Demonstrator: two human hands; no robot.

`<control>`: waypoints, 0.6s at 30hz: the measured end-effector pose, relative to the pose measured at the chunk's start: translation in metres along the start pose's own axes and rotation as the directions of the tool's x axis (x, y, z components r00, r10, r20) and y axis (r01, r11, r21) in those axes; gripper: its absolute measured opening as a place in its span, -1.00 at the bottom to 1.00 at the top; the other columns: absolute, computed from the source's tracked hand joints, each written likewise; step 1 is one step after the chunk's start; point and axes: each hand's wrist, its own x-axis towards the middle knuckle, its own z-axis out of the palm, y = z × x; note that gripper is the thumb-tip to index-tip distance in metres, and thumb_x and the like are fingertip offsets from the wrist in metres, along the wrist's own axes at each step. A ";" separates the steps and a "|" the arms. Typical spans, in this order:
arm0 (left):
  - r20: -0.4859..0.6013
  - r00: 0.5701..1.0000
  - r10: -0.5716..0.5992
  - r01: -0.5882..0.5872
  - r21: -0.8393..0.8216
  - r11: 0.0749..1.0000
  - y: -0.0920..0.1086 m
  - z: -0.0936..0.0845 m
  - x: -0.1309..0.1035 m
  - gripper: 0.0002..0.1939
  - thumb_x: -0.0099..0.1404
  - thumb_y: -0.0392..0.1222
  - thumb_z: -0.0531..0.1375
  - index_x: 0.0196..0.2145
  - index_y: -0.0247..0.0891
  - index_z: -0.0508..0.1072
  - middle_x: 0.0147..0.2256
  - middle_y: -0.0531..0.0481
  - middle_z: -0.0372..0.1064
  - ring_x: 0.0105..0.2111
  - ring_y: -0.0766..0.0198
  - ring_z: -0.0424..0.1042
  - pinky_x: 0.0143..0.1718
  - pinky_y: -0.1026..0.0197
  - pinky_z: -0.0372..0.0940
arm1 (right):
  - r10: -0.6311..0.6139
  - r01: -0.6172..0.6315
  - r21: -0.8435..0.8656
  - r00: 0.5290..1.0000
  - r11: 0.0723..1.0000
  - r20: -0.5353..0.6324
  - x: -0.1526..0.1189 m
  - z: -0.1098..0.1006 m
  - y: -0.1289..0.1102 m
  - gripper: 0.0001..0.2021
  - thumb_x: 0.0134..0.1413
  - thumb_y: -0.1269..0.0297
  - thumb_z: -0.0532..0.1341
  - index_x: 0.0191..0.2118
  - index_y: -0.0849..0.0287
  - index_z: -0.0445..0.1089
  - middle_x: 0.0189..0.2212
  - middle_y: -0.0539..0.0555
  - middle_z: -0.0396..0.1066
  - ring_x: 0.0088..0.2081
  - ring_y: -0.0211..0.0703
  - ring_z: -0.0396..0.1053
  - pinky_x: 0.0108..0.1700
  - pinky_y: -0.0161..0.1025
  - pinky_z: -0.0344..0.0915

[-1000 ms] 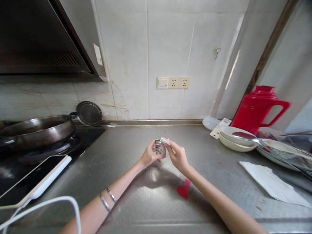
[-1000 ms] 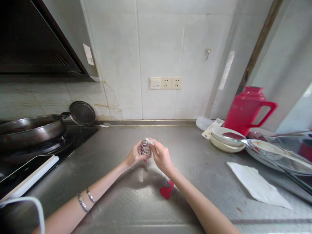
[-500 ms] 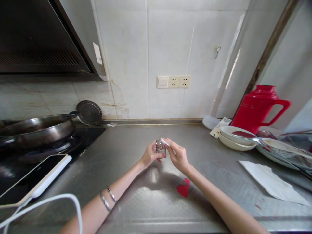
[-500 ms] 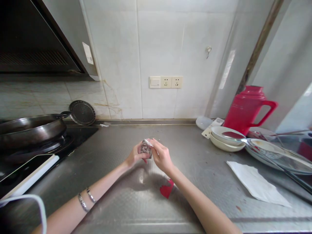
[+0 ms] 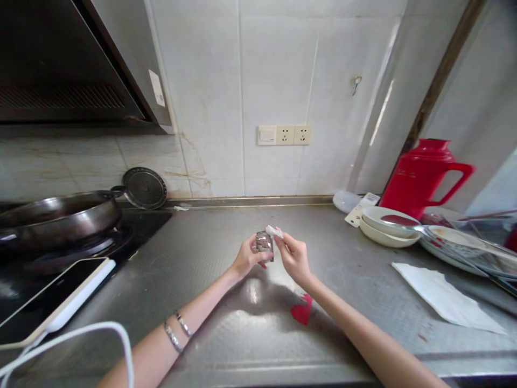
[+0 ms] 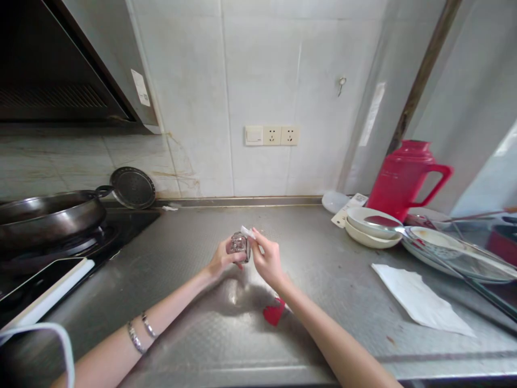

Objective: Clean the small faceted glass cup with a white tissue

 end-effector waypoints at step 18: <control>-0.041 0.999 0.018 -0.016 0.046 0.999 -0.003 0.005 0.001 -0.46 -0.13 -0.08 0.36 -0.20 -0.33 0.32 -0.39 0.01 0.35 -0.50 0.32 0.38 -0.59 0.29 0.33 | -0.039 0.040 -0.053 0.999 0.998 0.011 0.006 -0.005 0.001 -0.74 0.21 0.22 0.09 -0.35 0.19 0.48 -0.57 0.00 0.43 -0.55 -0.22 0.37 -0.50 -0.35 0.26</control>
